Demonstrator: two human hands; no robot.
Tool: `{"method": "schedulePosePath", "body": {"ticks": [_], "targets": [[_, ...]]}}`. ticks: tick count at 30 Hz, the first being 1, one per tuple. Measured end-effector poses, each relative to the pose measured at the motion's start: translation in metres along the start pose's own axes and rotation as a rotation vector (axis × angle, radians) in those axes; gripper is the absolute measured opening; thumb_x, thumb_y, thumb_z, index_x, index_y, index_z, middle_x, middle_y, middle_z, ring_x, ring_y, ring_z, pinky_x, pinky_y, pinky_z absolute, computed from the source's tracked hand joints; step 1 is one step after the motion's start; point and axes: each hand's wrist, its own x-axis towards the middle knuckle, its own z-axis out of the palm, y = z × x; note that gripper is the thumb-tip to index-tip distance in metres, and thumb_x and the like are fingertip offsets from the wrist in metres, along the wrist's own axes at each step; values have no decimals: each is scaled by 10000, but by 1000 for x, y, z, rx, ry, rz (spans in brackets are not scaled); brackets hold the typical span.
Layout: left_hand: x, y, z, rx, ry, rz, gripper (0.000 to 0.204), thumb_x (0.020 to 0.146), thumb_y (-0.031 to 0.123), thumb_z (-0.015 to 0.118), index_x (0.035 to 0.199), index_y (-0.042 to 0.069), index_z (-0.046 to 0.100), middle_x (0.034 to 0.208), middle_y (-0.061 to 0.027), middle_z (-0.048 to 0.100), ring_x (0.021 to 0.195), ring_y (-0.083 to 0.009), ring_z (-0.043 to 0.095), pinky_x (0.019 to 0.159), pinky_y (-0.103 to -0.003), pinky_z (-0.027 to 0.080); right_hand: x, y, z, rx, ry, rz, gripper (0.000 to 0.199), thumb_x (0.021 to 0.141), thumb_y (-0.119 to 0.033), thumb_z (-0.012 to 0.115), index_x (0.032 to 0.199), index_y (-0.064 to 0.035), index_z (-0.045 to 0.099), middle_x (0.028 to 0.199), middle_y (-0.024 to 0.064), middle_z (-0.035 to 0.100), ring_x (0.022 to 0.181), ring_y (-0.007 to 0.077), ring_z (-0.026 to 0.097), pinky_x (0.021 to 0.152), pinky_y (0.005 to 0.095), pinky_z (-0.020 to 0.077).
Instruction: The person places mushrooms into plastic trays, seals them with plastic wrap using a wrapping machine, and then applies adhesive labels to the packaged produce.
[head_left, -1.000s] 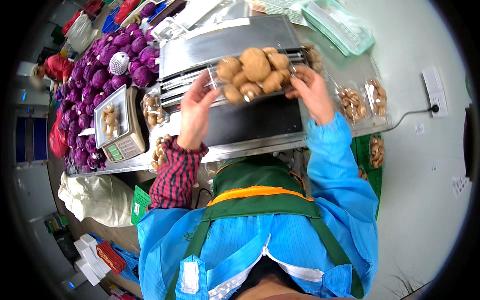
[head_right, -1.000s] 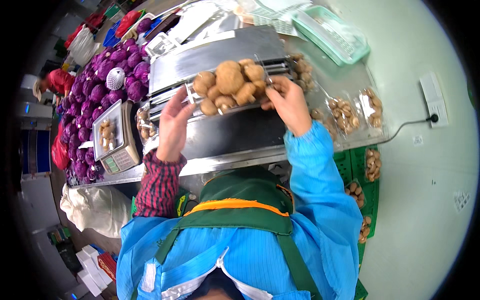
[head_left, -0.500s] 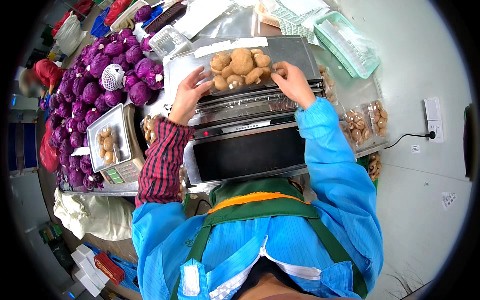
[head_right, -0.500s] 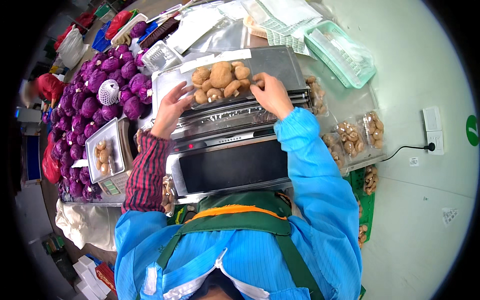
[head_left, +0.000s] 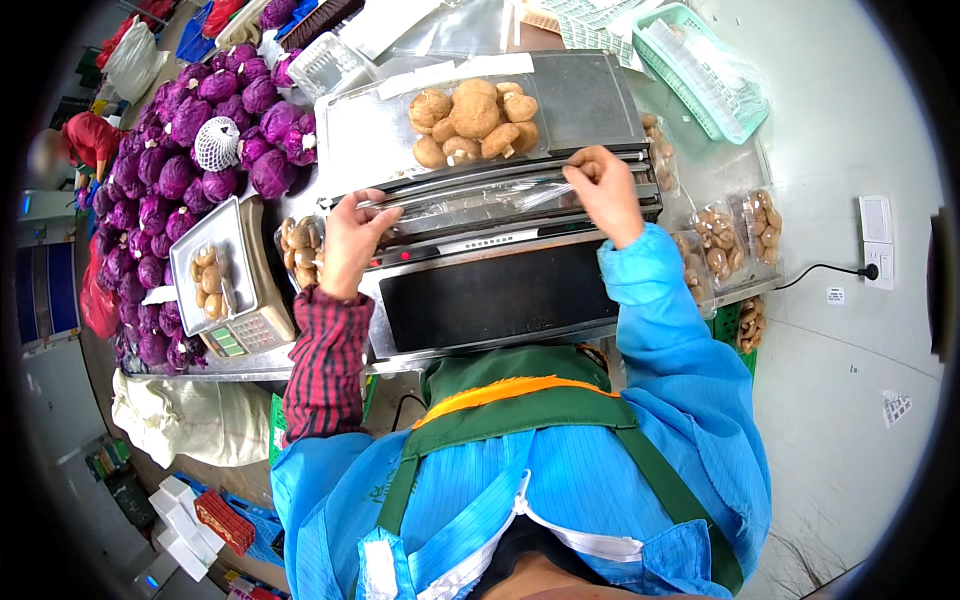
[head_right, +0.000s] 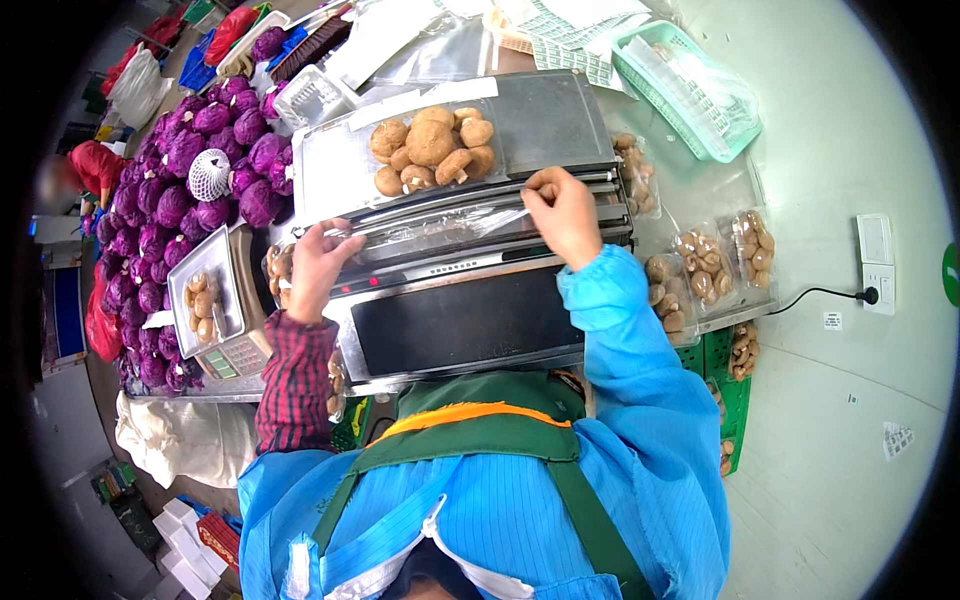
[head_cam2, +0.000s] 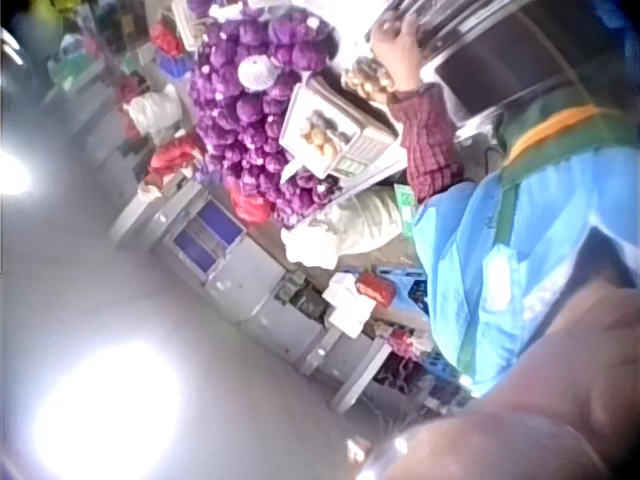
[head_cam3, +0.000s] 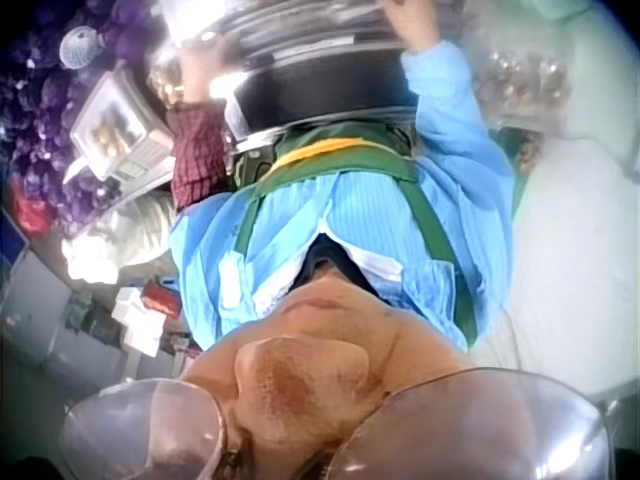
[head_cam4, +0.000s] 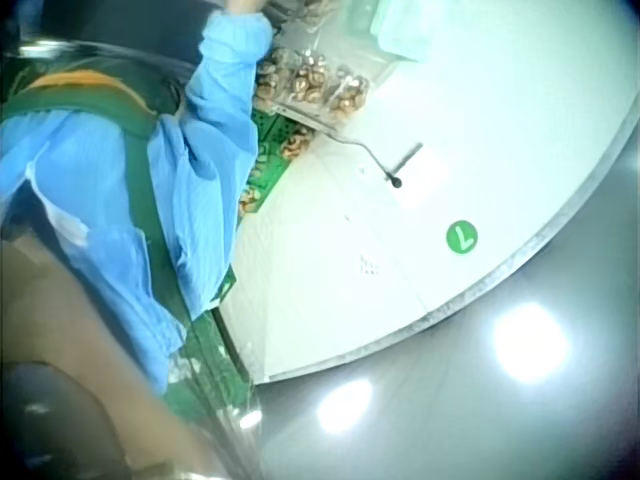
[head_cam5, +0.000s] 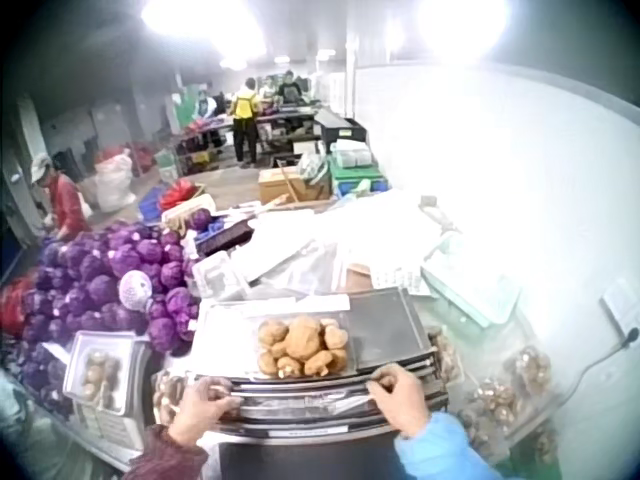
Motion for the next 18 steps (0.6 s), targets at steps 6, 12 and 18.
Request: {"method": "schedulePosePath", "body": {"ticks": [6,12,18], "targets": [[-48,7,-17,-452,-173,-282,538,853,126,701,1330,2,484,746,44,541,646,-40,469,610,-209,388,-23,-26,-29,517,-155,225,132,865,-51,592,976,14,624,731,-9,557,673,68,488,659,241,415],[-53,54,-32,-1096,-731,57,40,905,113,614,872,92,603,738,18,451,536,-60,378,560,-230,401,-24,-82,-49,1102,-327,-75,238,910,-97,481,1088,13,594,586,-36,366,556,86,365,610,273,349],[-16,91,-51,-532,-295,453,364,865,45,598,1215,-22,525,917,-179,633,558,-93,483,551,-246,452,11,-148,-73,278,-5,-500,444,950,-208,499,1326,26,473,775,42,583,744,131,552,780,302,456]]}}
